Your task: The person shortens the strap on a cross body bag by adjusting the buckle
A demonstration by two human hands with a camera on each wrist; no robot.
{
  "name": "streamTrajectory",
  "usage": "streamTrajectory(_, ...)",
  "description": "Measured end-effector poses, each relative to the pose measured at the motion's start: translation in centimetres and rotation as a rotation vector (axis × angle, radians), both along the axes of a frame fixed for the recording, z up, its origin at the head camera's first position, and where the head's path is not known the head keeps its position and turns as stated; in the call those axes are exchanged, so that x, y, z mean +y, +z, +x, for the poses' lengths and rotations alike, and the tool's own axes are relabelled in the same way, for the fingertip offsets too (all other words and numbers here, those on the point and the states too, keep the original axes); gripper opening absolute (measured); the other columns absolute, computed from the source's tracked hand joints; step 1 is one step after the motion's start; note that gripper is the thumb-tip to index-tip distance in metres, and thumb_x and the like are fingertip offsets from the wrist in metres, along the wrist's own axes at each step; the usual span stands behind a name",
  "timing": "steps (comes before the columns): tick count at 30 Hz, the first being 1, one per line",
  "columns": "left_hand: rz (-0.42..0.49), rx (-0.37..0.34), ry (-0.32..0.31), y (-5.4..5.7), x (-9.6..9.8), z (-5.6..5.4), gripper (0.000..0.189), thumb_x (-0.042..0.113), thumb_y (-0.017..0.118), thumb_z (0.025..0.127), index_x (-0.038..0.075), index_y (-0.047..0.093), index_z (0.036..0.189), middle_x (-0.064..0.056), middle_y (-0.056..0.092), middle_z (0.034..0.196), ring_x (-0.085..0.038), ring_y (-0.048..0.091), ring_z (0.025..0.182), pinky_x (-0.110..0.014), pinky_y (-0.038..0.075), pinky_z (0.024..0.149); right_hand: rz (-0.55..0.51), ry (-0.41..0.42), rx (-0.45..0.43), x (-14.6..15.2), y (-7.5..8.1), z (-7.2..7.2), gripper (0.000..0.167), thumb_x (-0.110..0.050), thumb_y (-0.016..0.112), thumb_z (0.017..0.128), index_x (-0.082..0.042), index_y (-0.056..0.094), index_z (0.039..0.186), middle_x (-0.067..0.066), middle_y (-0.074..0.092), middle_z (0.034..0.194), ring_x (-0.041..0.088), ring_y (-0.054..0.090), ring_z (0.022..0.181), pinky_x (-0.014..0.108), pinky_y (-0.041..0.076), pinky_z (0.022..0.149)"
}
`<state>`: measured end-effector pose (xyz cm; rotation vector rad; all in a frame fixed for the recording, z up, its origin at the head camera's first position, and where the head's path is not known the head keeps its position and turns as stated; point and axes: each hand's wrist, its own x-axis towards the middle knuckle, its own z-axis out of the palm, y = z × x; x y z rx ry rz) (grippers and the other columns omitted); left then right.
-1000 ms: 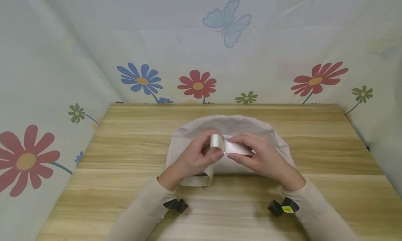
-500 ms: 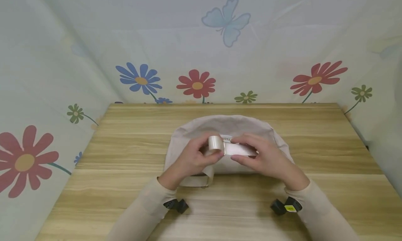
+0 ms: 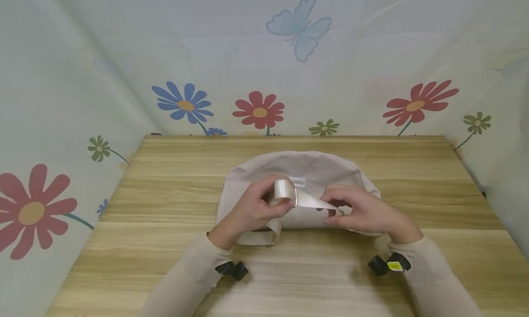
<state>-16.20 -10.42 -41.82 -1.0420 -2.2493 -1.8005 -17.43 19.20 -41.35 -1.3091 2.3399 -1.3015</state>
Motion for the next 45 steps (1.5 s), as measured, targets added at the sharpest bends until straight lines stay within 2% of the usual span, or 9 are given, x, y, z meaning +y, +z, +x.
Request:
streamTrajectory(5, 0.004, 0.016, -0.004, 0.0, -0.1, 0.0, 0.031, -0.004, 0.079, 0.086, -0.003, 0.067, 0.115, -0.020, 0.069, 0.099, -0.009, 0.060, 0.088, -0.027, 0.054, 0.076, 0.038, -0.049, -0.138, -0.1, -0.4, 0.0, 0.020, -0.014, 0.086, 0.094, -0.018, 0.067, 0.097, -0.011, 0.067, 0.086, 0.005, 0.062, 0.078, 0.026, 0.054, 0.072)
streamTrajectory(8, 0.011, 0.026, 0.008, -0.1, -0.3, -0.1, 0.031, -0.005, 0.079, 0.085, -0.003, 0.067, 0.114, -0.020, 0.069, 0.099, -0.009, 0.060, 0.087, -0.026, 0.054, 0.075, 0.040, -0.045, -0.172, 0.3, -0.8, 0.0, 0.024, -0.013, 0.087, 0.092, -0.016, 0.064, 0.095, -0.010, 0.067, 0.083, 0.004, 0.063, 0.075, 0.025, 0.054, 0.070)
streamTrajectory(17, 0.012, 0.040, 0.025, -0.1, -0.6, -0.1, 0.031, -0.004, 0.080, 0.085, -0.003, 0.067, 0.113, -0.020, 0.069, 0.097, -0.009, 0.060, 0.085, -0.026, 0.054, 0.072, -0.021, 0.206, -0.349, 2.2, -1.1, -0.4, 0.031, 0.007, 0.072, 0.096, -0.007, 0.054, 0.116, 0.013, 0.072, 0.094, 0.017, 0.070, 0.088, 0.032, 0.062, 0.079)
streamTrajectory(21, 0.010, 0.031, 0.024, 0.0, -0.5, -0.1, 0.031, -0.004, 0.080, 0.085, -0.003, 0.067, 0.113, -0.019, 0.069, 0.097, -0.008, 0.059, 0.085, -0.026, 0.054, 0.073, 0.007, 0.216, -0.399, 2.5, -0.9, -0.5, 0.022, 0.005, 0.067, 0.102, -0.002, 0.052, 0.117, 0.019, 0.067, 0.095, 0.019, 0.071, 0.083, 0.035, 0.064, 0.073)
streamTrajectory(25, 0.011, 0.028, 0.017, 0.0, -0.4, -0.1, 0.031, -0.004, 0.080, 0.085, -0.003, 0.067, 0.113, -0.019, 0.069, 0.098, -0.008, 0.060, 0.086, -0.026, 0.053, 0.075, 0.090, 0.098, -0.308, 2.6, -0.8, -0.4, 0.017, -0.004, 0.070, 0.104, -0.005, 0.057, 0.115, 0.008, 0.063, 0.095, 0.008, 0.064, 0.074, 0.030, 0.060, 0.063)
streamTrajectory(29, 0.008, 0.033, 0.012, 0.0, -0.3, -0.1, 0.032, -0.004, 0.080, 0.085, -0.002, 0.067, 0.114, -0.019, 0.069, 0.098, -0.008, 0.060, 0.088, -0.026, 0.054, 0.077, 0.150, -0.052, -0.110, 2.5, -1.0, -0.4, 0.017, -0.005, 0.077, 0.098, -0.012, 0.067, 0.110, -0.008, 0.066, 0.094, 0.002, 0.061, 0.080, 0.026, 0.056, 0.072)
streamTrajectory(33, 0.005, 0.053, 0.012, 0.0, -0.3, -0.1, 0.032, -0.004, 0.080, 0.085, -0.002, 0.067, 0.114, -0.018, 0.069, 0.098, -0.009, 0.060, 0.087, -0.026, 0.054, 0.076, 0.134, -0.173, 0.057, 2.4, -1.2, -0.5, 0.026, 0.005, 0.077, 0.091, -0.018, 0.073, 0.103, -0.014, 0.070, 0.096, 0.001, 0.060, 0.089, 0.025, 0.053, 0.079)
streamTrajectory(40, 0.022, 0.068, 0.011, 0.0, -0.6, -0.1, 0.032, -0.006, 0.079, 0.084, -0.003, 0.066, 0.112, -0.020, 0.069, 0.097, -0.011, 0.060, 0.087, -0.026, 0.054, 0.075, 0.081, -0.225, 0.253, 2.6, -1.1, -0.3, 0.032, 0.010, 0.080, 0.086, -0.018, 0.073, 0.101, -0.013, 0.065, 0.096, 0.000, 0.054, 0.088, 0.022, 0.051, 0.073)
streamTrajectory(45, 0.022, 0.061, 0.019, 0.0, -0.7, 0.0, 0.031, -0.007, 0.079, 0.084, -0.003, 0.066, 0.112, -0.020, 0.069, 0.096, -0.010, 0.060, 0.085, -0.026, 0.053, 0.073, 0.029, -0.207, 0.268, 3.0, -0.9, 0.3, 0.039, 0.007, 0.083, 0.086, -0.017, 0.074, 0.115, -0.010, 0.055, 0.098, 0.004, 0.050, 0.085, 0.021, 0.047, 0.069)
